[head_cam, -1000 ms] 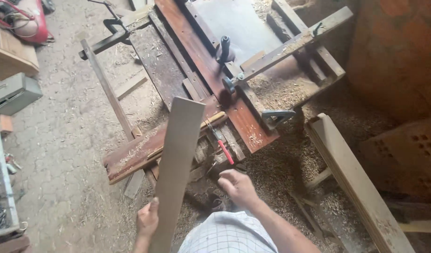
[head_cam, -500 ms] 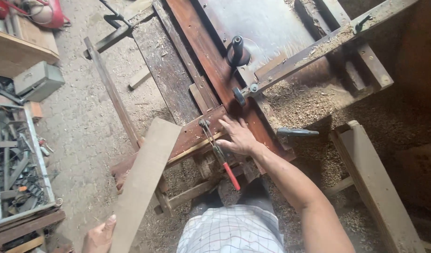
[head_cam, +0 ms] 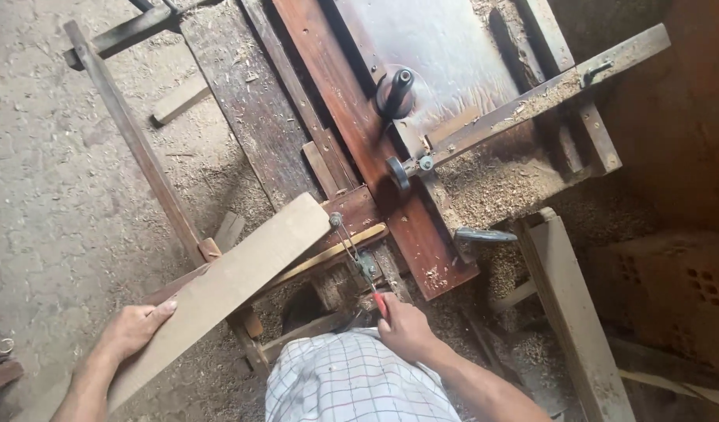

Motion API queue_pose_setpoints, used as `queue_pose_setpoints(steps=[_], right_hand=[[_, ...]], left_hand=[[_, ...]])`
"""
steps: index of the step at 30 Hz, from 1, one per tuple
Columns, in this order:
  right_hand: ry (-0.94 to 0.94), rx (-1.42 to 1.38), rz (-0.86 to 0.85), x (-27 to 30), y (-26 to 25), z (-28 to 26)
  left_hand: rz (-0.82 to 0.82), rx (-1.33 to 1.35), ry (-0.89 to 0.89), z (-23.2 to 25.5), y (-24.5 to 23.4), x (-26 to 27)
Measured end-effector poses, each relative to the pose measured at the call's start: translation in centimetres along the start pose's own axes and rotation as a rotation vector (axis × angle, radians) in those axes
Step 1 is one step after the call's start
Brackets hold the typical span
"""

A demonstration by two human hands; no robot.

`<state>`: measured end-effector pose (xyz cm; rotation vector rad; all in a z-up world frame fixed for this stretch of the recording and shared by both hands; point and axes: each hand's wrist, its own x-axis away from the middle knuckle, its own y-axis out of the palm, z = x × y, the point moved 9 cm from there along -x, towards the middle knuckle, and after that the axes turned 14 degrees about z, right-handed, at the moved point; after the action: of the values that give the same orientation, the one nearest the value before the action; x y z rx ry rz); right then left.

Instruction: Cutting wooden planks with a stationary circular saw.

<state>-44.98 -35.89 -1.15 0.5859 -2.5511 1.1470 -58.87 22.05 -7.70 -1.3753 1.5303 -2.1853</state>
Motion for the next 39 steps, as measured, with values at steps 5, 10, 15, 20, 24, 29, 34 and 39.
queue_pose_setpoints(steps=[5,10,15,20,24,29,34,39], right_hand=[[0.155,0.067,-0.267,3.7,-1.1,1.4],[0.196,0.178,-0.488,2.7,-1.9,0.7],[-0.42,0.021,0.416,-7.1,-7.9,-3.9],[-0.567,0.2,0.527,-14.2,-4.3,-0.3],[-0.557,0.226,0.538,-14.5,-4.5,1.0],[-0.597,0.202,0.52,-14.6,-4.1,1.5],[-0.639,0.255,0.521,-11.8,-4.2,0.2],[-0.168,-0.321,-0.017,0.5,-2.3,-0.2]], left_hand=[[-0.088,-0.19,0.131,10.3,0.5,0.2],[-0.093,-0.198,0.247,22.3,2.6,4.3],[0.049,-0.192,0.412,29.5,4.6,5.7],[0.078,-0.25,0.382,28.4,6.3,5.1],[0.272,-0.386,0.562,32.0,6.4,8.8],[0.389,-0.452,0.865,40.7,7.2,15.5],[0.342,-0.37,0.822,39.3,9.9,14.6],[0.376,-0.347,0.87,40.0,9.1,15.0]])
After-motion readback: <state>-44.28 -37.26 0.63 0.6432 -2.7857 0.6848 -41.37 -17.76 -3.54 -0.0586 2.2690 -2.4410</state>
